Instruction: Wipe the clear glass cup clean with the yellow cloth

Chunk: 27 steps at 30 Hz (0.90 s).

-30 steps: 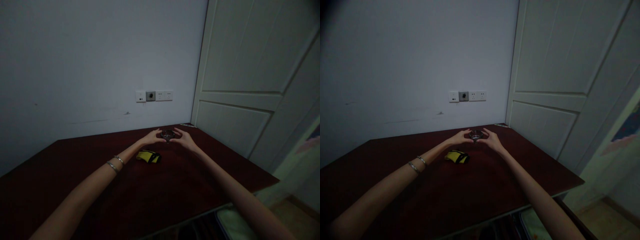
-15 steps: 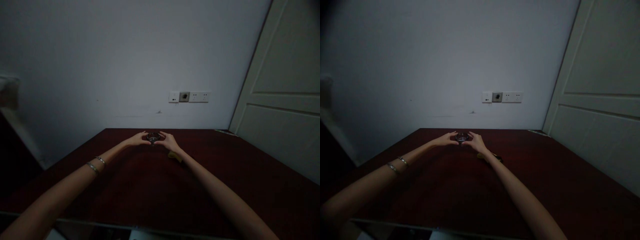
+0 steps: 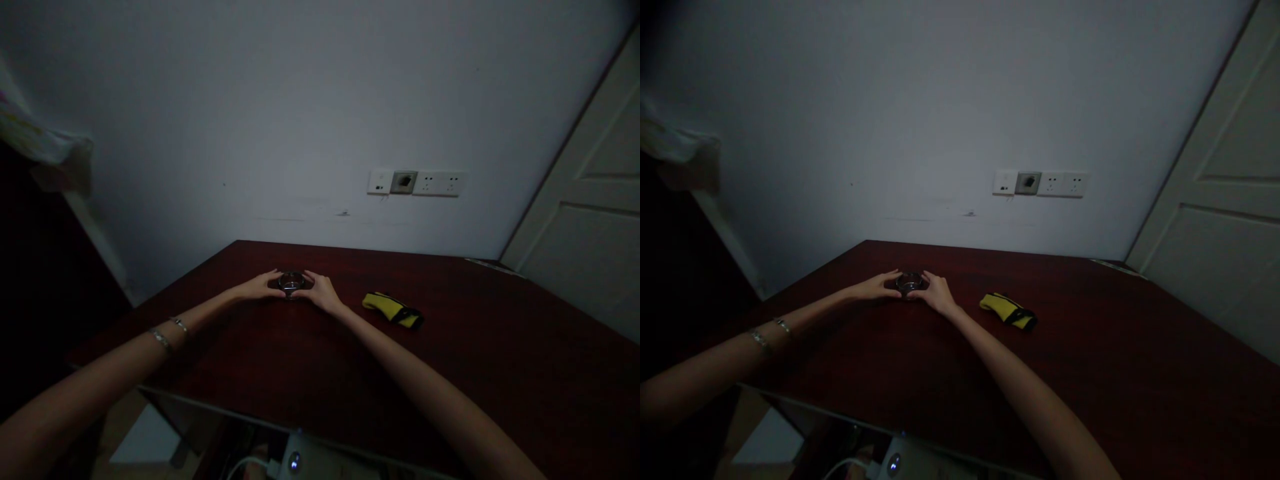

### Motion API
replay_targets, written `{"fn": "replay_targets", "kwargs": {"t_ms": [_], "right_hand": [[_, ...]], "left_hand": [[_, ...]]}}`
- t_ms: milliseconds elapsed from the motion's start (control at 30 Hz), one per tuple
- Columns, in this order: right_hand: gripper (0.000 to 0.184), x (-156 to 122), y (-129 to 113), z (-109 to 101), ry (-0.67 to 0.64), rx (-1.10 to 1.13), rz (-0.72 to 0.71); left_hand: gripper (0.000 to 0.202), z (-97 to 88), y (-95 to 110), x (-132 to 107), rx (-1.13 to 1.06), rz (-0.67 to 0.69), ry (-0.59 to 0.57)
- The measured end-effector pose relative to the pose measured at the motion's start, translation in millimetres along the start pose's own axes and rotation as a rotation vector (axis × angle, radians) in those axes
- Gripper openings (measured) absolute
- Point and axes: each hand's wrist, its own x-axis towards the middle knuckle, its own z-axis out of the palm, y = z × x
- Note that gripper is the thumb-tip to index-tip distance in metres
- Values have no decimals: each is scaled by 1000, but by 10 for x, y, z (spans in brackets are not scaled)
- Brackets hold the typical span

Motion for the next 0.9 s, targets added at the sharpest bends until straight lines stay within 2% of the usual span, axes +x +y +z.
{"fn": "replay_targets", "kwargs": {"t_ms": [267,567,800,900], "right_hand": [[86,-80,117,153,-42,-22,-13],[84,-121,107,173,-64,-53,-14],[84,-141,81,172,-76,-119,-22],[83,-157,63,172,-92,-176,-31]], "left_hand": [[73,166,-131,-125,-1,-36,4],[82,196,-138,-168,14,-57,-12],[75,189,-73,-188,55,-75,-42],[82,196,-57,-218,85,-100,-54]]}}
